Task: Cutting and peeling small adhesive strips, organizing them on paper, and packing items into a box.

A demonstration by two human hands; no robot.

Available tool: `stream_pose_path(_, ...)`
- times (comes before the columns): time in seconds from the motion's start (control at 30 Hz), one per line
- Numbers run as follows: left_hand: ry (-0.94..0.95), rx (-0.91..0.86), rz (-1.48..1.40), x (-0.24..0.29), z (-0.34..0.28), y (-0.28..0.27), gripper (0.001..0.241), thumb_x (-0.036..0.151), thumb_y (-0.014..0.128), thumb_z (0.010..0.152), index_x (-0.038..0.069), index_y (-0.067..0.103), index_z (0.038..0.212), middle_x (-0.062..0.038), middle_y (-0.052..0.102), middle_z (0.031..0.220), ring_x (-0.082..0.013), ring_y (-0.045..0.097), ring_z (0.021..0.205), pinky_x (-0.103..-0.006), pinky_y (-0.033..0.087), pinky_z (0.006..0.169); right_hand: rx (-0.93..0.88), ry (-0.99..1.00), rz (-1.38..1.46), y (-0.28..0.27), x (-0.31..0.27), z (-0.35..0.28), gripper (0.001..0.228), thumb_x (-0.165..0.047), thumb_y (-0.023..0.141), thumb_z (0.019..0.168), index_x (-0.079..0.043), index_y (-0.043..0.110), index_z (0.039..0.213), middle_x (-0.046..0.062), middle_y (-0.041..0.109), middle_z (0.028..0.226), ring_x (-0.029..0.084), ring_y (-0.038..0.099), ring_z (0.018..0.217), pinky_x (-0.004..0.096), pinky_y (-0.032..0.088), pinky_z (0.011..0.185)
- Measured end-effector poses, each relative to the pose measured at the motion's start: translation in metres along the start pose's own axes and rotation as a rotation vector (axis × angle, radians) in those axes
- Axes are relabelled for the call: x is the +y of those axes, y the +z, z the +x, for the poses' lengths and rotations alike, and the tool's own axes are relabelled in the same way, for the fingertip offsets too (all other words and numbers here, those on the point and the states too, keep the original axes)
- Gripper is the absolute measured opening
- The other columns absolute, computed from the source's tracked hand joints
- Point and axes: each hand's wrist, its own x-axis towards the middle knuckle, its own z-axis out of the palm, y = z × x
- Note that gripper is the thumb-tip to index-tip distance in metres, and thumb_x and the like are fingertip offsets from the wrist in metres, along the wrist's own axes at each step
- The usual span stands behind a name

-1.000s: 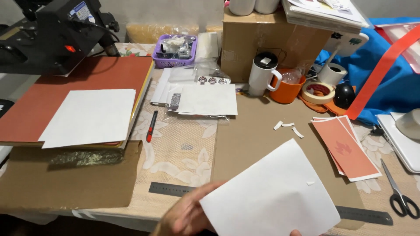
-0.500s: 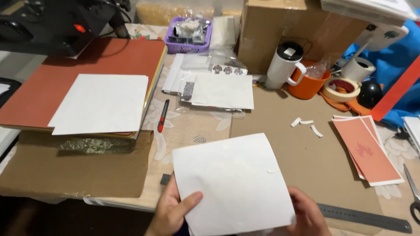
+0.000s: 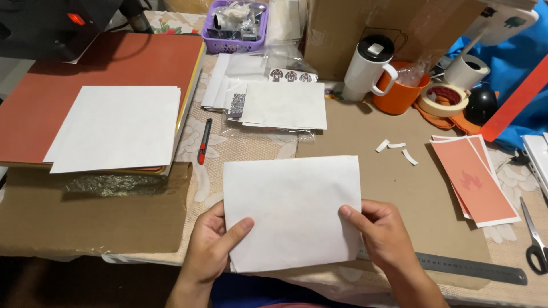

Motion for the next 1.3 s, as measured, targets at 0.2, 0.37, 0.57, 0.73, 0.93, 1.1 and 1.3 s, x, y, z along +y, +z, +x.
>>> stream_pose_path(0.2,0.009,-0.04,-0.057,0.008,-0.001,0.009,0.043,0.011,0.073,0.103,-0.01,0.076,0.14,-0.027,0.086,0.135,-0.0341,0.083,0.122,-0.0445,0.068,0.106,-0.087,0.023,0.113,-0.017,0.004,0.012,0.029,-0.01,0.078,0.105,0.017,0.083,0.093,0.021,0.085,0.094,0.025,0.074,0.083,0.037,0.058,0.071)
stream_pose_path(0.37,0.003,-0.194,-0.038,0.018,-0.005,0.003,0.046,0.012,0.068,0.108,-0.009,0.068,0.149,-0.025,0.082,0.141,-0.0321,0.079,0.129,-0.042,0.064,0.111,-0.111,0.047,0.023,-0.038,0.004,0.013,0.034,-0.013,0.071,0.109,0.016,0.085,0.1,0.017,0.08,0.088,0.026,0.067,0.08,0.039,0.05,0.071)
stream_pose_path(0.57,-0.011,-0.185,0.126,0.017,-0.011,0.001,0.043,0.012,0.077,0.101,-0.005,0.077,0.141,-0.017,0.086,0.138,-0.0244,0.08,0.125,-0.0374,0.064,0.11,-0.025,0.079,0.012,-0.037,-0.008,0.0,0.031,-0.008,0.071,0.107,0.019,0.085,0.112,0.024,0.083,0.099,0.031,0.07,0.087,0.042,0.052,0.077)
stream_pose_path(0.73,-0.009,-0.03,0.238,-0.008,-0.008,-0.008,0.039,-0.001,0.093,0.091,-0.001,0.083,0.129,-0.001,0.072,0.084,-0.0079,0.067,0.078,-0.0219,0.058,0.076,0.047,0.032,0.04,-0.037,-0.003,0.0,0.025,-0.003,0.074,0.104,0.019,0.085,0.111,0.028,0.086,0.098,0.033,0.075,0.083,0.042,0.057,0.073)
stream_pose_path(0.93,0.031,0.147,0.205,-0.01,0.001,-0.014,0.059,-0.006,0.098,0.082,-0.001,0.071,0.135,-0.007,0.071,0.076,-0.0138,0.07,0.074,-0.0277,0.063,0.08,0.034,-0.03,-0.082,-0.02,-0.015,0.009,0.021,-0.009,0.084,0.099,0.011,0.088,0.095,0.015,0.086,0.091,0.023,0.072,0.082,0.037,0.055,0.076)
stream_pose_path(1.1,0.131,0.256,0.118,0.024,0.028,-0.001,0.05,-0.004,0.096,0.082,-0.003,0.076,0.127,-0.01,0.077,0.085,-0.0154,0.069,0.078,-0.0263,0.06,0.074,0.0,-0.089,0.037,-0.006,-0.026,0.042,0.019,-0.011,0.086,0.099,0.006,0.081,0.093,0.011,0.078,0.086,0.02,0.068,0.08,0.031,0.051,0.072)
stream_pose_path(1.3,0.225,0.313,0.18,0.056,0.077,-0.003,0.046,0.0,0.098,0.081,0.003,0.073,0.12,-0.011,0.075,0.081,-0.012,0.066,0.074,-0.024,0.052,0.079,-0.018,-0.04,0.1,0.016,-0.069,0.091,0.027,-0.013,0.078,0.104,0.013,0.081,0.111,0.019,0.083,0.106,0.026,0.072,0.091,0.035,0.054,0.075)
